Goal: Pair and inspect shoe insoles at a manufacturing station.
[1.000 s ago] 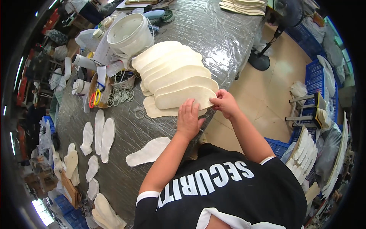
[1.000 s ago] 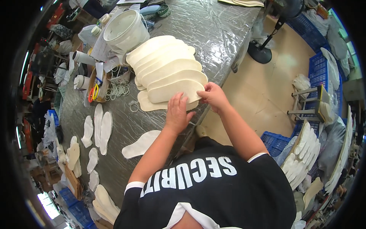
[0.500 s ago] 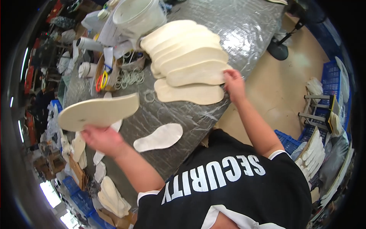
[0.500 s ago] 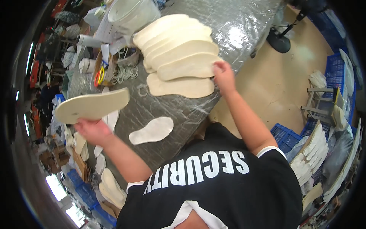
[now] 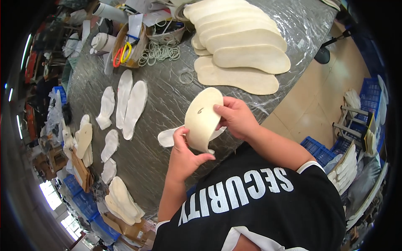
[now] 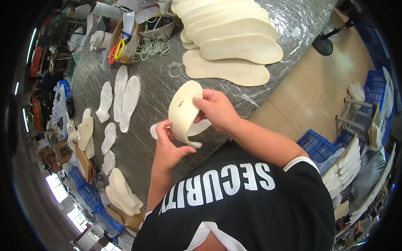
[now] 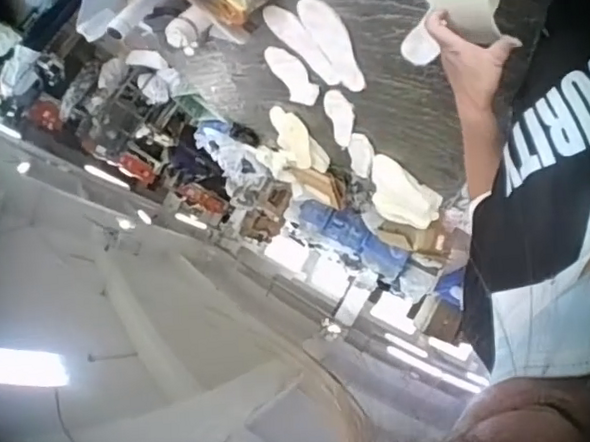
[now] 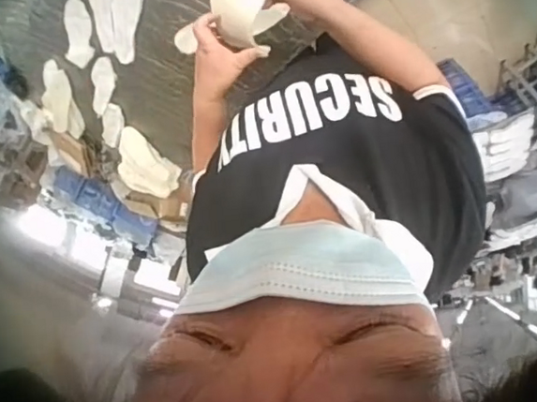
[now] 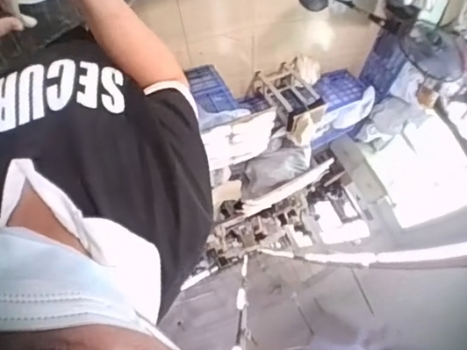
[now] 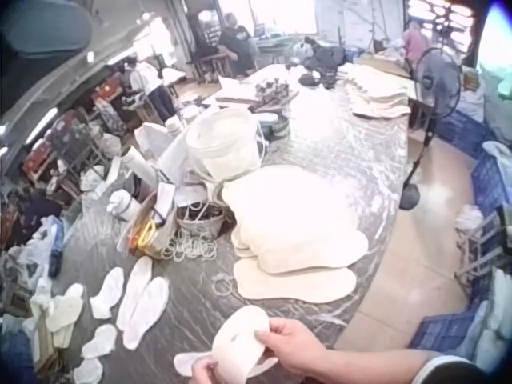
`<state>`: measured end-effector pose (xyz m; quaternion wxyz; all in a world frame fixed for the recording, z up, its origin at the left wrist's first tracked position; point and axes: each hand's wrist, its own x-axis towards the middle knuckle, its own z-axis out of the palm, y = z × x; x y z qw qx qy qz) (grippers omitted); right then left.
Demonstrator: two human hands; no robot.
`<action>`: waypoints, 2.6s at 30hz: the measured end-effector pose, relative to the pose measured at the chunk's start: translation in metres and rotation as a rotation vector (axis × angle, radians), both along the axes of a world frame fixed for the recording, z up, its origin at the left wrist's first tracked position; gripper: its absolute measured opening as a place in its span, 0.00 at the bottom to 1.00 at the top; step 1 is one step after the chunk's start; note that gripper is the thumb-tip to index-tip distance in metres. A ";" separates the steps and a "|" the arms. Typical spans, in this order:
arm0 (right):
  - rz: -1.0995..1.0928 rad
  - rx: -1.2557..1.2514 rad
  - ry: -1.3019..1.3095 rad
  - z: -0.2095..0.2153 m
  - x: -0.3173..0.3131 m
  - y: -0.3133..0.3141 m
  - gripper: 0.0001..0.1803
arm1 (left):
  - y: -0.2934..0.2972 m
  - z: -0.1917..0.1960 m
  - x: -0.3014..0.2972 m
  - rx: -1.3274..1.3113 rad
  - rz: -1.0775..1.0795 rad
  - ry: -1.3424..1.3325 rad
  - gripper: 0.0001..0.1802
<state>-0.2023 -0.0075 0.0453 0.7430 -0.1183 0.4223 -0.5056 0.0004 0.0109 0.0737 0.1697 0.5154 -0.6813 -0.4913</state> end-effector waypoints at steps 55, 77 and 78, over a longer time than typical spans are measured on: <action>0.264 0.062 0.519 -0.060 0.014 0.061 0.16 | 0.037 -0.026 0.061 -0.248 -0.284 -0.401 0.31; 0.263 -0.014 0.579 -0.064 0.014 0.061 0.17 | 0.032 -0.030 0.057 -0.296 -0.329 -0.452 0.29; 0.242 -0.017 0.603 -0.062 0.014 0.061 0.16 | 0.032 -0.029 0.056 -0.295 -0.334 -0.456 0.29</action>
